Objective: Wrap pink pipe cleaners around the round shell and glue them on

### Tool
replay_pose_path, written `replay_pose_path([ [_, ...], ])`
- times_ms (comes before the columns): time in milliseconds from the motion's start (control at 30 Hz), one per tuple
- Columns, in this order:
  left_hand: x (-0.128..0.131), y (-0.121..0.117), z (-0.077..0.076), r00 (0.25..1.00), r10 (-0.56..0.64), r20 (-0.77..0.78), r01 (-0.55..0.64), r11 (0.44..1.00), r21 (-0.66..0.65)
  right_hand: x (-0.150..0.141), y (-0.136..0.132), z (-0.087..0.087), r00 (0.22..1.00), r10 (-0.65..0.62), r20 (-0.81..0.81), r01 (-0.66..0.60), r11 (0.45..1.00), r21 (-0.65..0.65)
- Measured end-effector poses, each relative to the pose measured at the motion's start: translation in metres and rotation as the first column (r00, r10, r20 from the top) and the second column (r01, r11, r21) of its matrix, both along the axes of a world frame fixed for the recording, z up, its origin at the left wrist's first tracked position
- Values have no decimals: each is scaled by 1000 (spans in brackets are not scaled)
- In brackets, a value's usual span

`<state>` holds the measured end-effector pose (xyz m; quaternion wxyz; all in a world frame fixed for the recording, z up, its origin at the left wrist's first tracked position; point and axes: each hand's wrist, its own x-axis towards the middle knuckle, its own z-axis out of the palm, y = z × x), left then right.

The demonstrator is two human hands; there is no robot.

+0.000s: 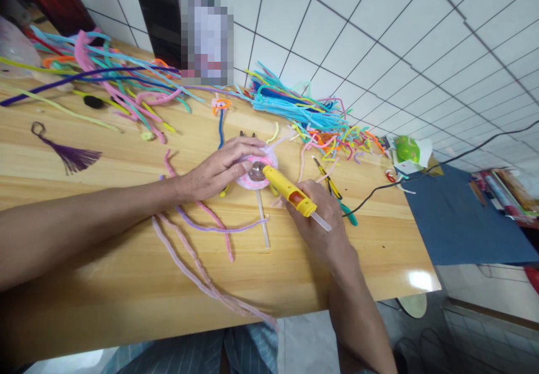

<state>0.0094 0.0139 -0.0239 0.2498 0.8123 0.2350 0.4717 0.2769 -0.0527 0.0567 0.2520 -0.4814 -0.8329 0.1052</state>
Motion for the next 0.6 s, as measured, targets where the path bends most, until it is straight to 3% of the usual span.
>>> replay_pose_path([
  [600,0,1,-1,1000,-7,7,7,1000,-22,4,-1,-2,1000,5,-4,-5,1000,-16],
])
